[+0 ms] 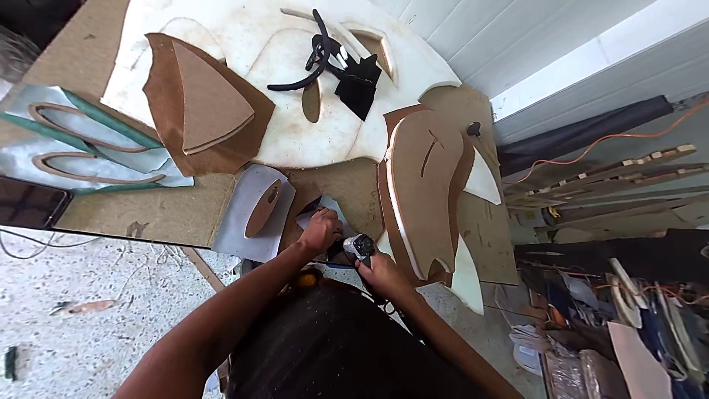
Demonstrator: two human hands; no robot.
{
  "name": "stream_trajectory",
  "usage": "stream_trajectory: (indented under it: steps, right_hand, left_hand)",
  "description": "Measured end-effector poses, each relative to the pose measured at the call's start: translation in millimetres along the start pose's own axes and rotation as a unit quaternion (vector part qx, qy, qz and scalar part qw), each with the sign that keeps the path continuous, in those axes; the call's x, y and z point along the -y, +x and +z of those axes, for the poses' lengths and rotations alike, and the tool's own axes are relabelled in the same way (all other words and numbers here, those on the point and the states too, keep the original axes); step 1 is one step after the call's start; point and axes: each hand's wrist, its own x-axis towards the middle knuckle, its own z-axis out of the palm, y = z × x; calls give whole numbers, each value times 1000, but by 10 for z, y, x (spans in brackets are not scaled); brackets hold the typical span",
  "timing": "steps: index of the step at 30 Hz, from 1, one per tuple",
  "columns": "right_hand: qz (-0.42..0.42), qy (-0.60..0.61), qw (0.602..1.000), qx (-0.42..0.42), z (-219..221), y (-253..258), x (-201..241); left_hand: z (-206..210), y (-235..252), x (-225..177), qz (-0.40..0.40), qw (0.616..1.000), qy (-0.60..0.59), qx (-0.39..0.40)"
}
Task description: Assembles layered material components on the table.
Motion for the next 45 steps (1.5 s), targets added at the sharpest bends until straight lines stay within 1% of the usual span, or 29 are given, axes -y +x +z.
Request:
stream_trajectory:
  steps: [2, 4, 6, 8, 9, 11, 13, 14, 16, 19, 20, 22, 24, 25, 27, 29, 30, 32, 34, 36, 37, 38, 39, 40, 41, 42, 44, 45]
  right_hand:
    - [10, 29, 1000, 7, -42, -27, -76]
    - [31, 74, 997, 20, -174, -103, -182]
    - [57, 126, 990, 8, -348, -188, -430]
    - [84, 153, 984, -41, -596, -270, -766]
    - [101, 143, 982, -75, -743, -305, -925]
    - [129, 92, 975, -154, -1020, -331, -1210]
    - [153, 52, 960, -227, -1191, -205, -1536]
    - [158, 54, 953, -254, -1217, -92, -1716]
    - [153, 98, 940, -290, -1164, 150, -2024]
    - [106, 158, 933, -305, -952, 492, -2232]
    - [89, 173, 933, -303, -874, 541, -2215]
    - [53, 189, 932, -306, -790, 480, -2028]
    - [4, 228, 917, -327, -754, 348, -1771]
    - [-32, 263, 906, -329, -757, 253, -1596]
    - [-132, 360, 871, -307, -790, 37, -1147]
    - [-211, 413, 847, -259, -829, -104, -776]
    - [-225, 424, 843, -242, -859, -156, -656]
    - [-213, 468, 827, -226, -886, -209, -555]
    - [-191, 513, 807, -220, -925, -237, -569]
    - [-197, 527, 799, -211, -985, -280, -625]
    - [-200, 526, 799, -211, -1013, -310, -649]
    - [-199, 527, 798, -216, -1033, -334, -665]
    - [-191, 528, 797, -222, -1054, -353, -674]
    - [-181, 527, 799, -227, -1078, -368, -677]
    - [-171, 530, 799, -228, -1099, -387, -677]
    - [-168, 536, 796, -227, -1111, -416, -668]
    - [-178, 542, 792, -219, -1103, -484, -618]
    - [-189, 548, 785, -220, -1083, -510, -586]
  left_hand:
    - [-21, 4, -11, -7, 1000, -5, 3]
    - [-44, 0, -8, -9, 1000, -9, 11]
    - [-111, 12, 15, -2, 999, -15, 43]
    - [-218, 49, 73, 22, 996, -36, 84]
    - [-272, 61, 109, 36, 993, -48, 99]
    - [-366, 69, 146, 61, 990, -56, 116]
    - [-448, 94, 121, 83, 988, -24, 126]
    - [-469, 115, 97, 87, 986, 4, 141]
    - [-464, 149, 21, 84, 981, 46, 169]
    - [-430, 222, -67, 79, 979, 86, 169]
    - [-433, 235, -114, 70, 981, 76, 164]
    - [-512, 273, -255, 33, 988, 18, 151]
    - [-684, 326, -489, -18, 986, -82, 146]
    - [-768, 346, -602, -43, 978, -143, 148]
    - [-904, 367, -837, -66, 948, -269, 156]
    - [-977, 374, -1044, -73, 910, -368, 180]
    - [-996, 376, -1145, -66, 891, -406, 190]
    - [-993, 377, -1315, -48, 871, -451, 187]
    - [-975, 389, -1406, -26, 870, -459, 177]
    - [-979, 401, -1499, -5, 885, -438, 154]
    - [-987, 397, -1541, 2, 897, -425, 124]
    - [-991, 381, -1577, 5, 905, -419, 71]
    - [-1017, 372, -1629, 12, 908, -418, 11]
    - [-1080, 382, -1712, 28, 909, -414, -33]
    - [-1151, 401, -1809, 56, 917, -390, -57]
    - [-1222, 413, -1933, 80, 934, -341, -66]
    - [-1304, 406, -2186, 97, 969, -216, -72]
    - [-1305, 396, -2277, 97, 978, -172, -74]
